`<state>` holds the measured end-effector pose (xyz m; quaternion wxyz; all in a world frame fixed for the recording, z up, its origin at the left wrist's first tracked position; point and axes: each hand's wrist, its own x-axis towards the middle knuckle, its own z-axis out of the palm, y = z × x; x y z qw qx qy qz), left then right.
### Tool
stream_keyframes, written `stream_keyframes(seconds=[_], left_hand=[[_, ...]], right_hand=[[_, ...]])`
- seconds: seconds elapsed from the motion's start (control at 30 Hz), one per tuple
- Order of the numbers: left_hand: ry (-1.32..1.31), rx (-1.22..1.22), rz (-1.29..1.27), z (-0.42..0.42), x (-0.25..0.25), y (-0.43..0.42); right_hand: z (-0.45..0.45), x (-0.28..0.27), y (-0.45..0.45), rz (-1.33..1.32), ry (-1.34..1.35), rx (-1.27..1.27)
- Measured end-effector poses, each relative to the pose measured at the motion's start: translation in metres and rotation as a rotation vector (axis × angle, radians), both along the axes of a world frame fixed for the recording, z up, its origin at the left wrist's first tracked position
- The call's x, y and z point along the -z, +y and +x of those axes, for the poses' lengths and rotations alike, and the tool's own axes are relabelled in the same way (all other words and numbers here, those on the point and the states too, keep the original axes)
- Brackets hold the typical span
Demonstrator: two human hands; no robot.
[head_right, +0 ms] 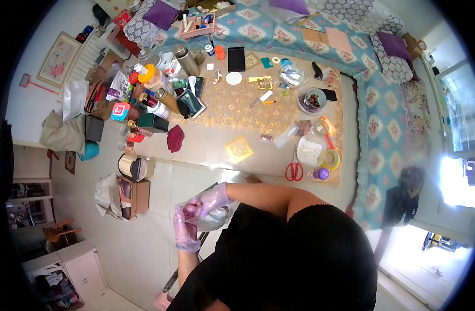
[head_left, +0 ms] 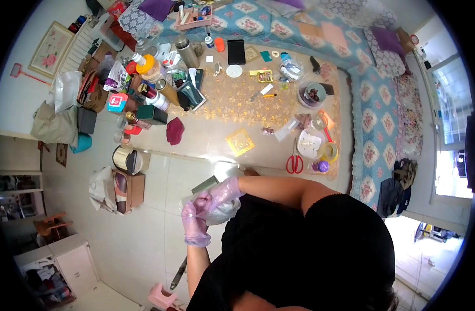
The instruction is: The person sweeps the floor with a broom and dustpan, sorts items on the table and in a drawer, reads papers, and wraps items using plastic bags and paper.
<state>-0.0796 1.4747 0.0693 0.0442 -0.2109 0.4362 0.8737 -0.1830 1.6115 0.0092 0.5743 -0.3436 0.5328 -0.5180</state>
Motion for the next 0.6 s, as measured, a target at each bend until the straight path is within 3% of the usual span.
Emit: stream_keyframes(seconds=[0.03,0.1,0.27,0.3,0.37,0.47,0.5,0.57,0.6], left_hand=[[-0.011,0.023,0.008,-0.002,-0.005,-0.001],[-0.027,0.011,-0.020,-0.006,-0.011,-0.002],[-0.015,0.001,-0.082,-0.013,-0.015,-0.004],[-0.009,0.012,-0.104,-0.014,-0.013,-0.005],[-0.002,0.021,-0.125,-0.017,-0.013,-0.006],[-0.055,-0.003,-0.189,-0.027,-0.013,-0.006],[-0.026,-0.010,-0.197,-0.031,-0.014,-0.007],[-0.010,-0.007,-0.202,-0.037,-0.013,-0.006],[-0.030,-0.029,-0.156,-0.041,-0.012,-0.004]], right_hand=[[0.002,0.015,-0.006,-0.125,-0.052,0.069],[-0.007,-0.038,0.005,-0.150,-0.091,0.134],[-0.012,-0.074,0.009,0.367,0.438,0.397],[-0.012,-0.072,0.007,0.366,0.439,0.395],[-0.013,-0.062,0.006,0.227,0.779,0.397],[-0.017,-0.047,0.010,0.005,0.819,0.567],[-0.018,-0.041,0.010,0.013,0.814,0.570],[-0.023,-0.039,0.015,-0.047,0.223,0.985],[-0.030,-0.038,0.027,-0.057,-0.009,1.056]])
